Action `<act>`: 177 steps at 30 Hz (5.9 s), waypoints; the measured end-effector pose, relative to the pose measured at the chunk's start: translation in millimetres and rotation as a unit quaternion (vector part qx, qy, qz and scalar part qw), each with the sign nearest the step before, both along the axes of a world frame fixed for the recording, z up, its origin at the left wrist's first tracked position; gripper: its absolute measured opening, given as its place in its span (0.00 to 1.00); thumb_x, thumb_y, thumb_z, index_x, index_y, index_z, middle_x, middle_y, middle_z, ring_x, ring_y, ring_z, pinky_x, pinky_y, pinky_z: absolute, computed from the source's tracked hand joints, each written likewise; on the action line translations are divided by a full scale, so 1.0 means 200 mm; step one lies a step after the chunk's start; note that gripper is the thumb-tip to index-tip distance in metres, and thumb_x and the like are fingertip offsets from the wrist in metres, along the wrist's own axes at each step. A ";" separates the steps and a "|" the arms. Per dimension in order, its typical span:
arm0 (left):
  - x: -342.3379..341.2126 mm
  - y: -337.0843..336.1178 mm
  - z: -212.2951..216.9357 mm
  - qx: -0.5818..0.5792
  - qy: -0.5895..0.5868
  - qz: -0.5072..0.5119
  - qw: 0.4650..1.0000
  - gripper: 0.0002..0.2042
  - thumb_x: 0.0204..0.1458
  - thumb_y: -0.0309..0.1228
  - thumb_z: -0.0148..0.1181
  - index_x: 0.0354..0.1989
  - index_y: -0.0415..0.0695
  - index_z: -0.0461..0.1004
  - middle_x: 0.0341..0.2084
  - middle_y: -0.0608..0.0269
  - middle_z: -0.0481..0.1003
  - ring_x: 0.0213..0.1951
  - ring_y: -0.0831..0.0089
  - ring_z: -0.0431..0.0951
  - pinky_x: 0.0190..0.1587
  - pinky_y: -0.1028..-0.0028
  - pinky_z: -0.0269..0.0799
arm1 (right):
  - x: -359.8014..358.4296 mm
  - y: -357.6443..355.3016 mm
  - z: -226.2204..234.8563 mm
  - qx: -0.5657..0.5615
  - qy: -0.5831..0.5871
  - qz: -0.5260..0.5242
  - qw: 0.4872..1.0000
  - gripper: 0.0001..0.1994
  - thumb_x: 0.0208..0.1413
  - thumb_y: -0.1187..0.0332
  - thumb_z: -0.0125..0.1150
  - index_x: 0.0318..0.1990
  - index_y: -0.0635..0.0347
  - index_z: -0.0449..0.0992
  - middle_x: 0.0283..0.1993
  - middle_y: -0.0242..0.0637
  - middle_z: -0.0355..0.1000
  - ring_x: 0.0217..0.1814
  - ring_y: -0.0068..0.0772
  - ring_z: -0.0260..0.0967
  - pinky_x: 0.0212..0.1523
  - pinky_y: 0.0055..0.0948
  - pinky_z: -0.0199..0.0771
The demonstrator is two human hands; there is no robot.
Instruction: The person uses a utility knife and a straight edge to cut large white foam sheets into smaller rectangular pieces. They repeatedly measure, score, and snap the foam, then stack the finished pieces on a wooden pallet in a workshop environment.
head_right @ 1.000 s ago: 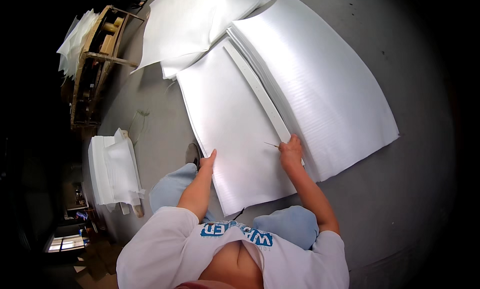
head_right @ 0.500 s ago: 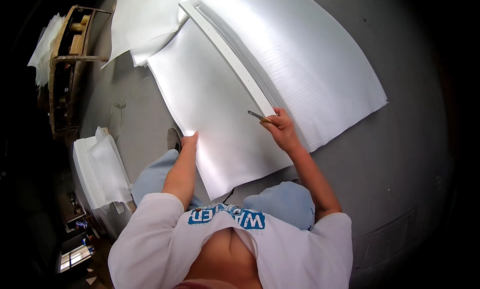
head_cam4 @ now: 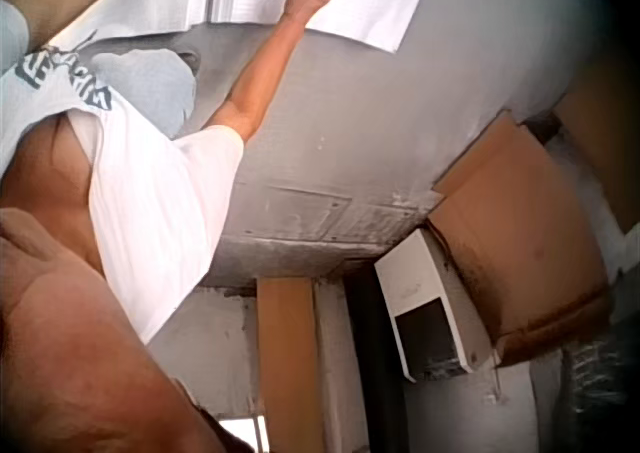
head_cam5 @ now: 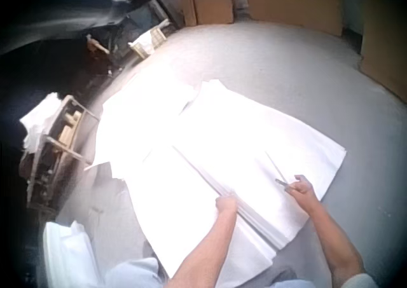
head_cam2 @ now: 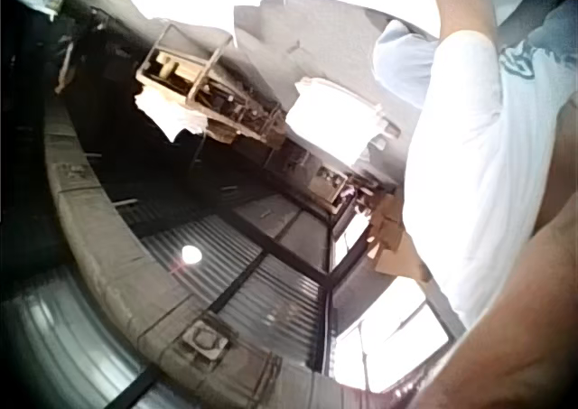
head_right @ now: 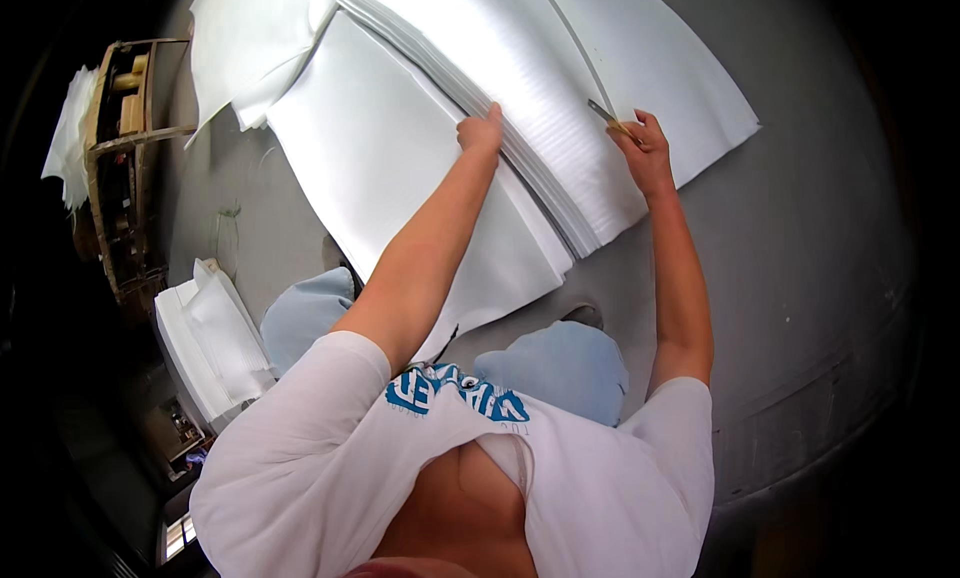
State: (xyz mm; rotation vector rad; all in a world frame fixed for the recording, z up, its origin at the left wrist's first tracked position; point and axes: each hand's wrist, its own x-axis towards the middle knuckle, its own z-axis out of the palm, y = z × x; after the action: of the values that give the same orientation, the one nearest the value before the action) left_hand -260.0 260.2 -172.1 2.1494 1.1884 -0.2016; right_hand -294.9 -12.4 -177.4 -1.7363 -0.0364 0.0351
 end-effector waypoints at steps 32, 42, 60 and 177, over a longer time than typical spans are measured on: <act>0.30 0.63 0.20 0.272 -0.193 -0.268 0.904 0.14 0.57 0.41 0.53 0.46 0.47 0.74 0.45 0.59 0.75 0.50 0.56 0.71 0.50 0.57 0.68 | -0.10 0.08 0.01 -0.204 0.003 -0.019 0.979 0.05 0.54 0.69 0.63 0.36 0.59 0.81 0.42 0.44 0.71 0.58 0.46 0.65 0.58 0.36 0.61; 0.90 1.70 0.23 0.274 -0.002 -0.342 0.899 0.31 0.55 0.48 0.55 0.62 0.42 0.57 0.63 0.55 0.59 0.65 0.56 0.57 0.63 0.56 0.56 | 0.14 0.75 0.67 -0.148 0.148 0.081 0.974 0.10 0.64 0.67 0.52 0.36 0.65 0.75 0.35 0.41 0.75 0.44 0.31 0.72 0.46 0.31 0.70; 1.70 2.25 -0.02 0.019 0.029 -0.447 0.894 0.40 0.39 0.56 0.67 0.57 0.42 0.66 0.55 0.54 0.68 0.60 0.57 0.65 0.57 0.61 0.65 | 0.76 2.32 0.28 -0.188 0.145 -0.012 0.971 0.11 0.63 0.63 0.51 0.33 0.59 0.71 0.24 0.40 0.70 0.25 0.38 0.66 0.27 0.37 0.64; 0.87 1.47 0.56 -0.373 -0.264 -0.291 0.841 0.27 0.55 0.36 0.59 0.57 0.28 0.61 0.46 0.50 0.73 0.42 0.65 0.78 0.40 0.73 0.77 | -0.05 0.42 0.51 -0.585 0.043 -0.099 0.804 0.10 0.56 0.59 0.59 0.38 0.52 0.81 0.57 0.47 0.69 0.53 0.48 0.66 0.52 0.39 0.69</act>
State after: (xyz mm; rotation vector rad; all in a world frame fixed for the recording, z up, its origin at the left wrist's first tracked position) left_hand -86.6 554.8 -59.1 1.6153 0.0597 -0.2544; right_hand -304.3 71.5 -74.9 -2.9759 0.2984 -0.0265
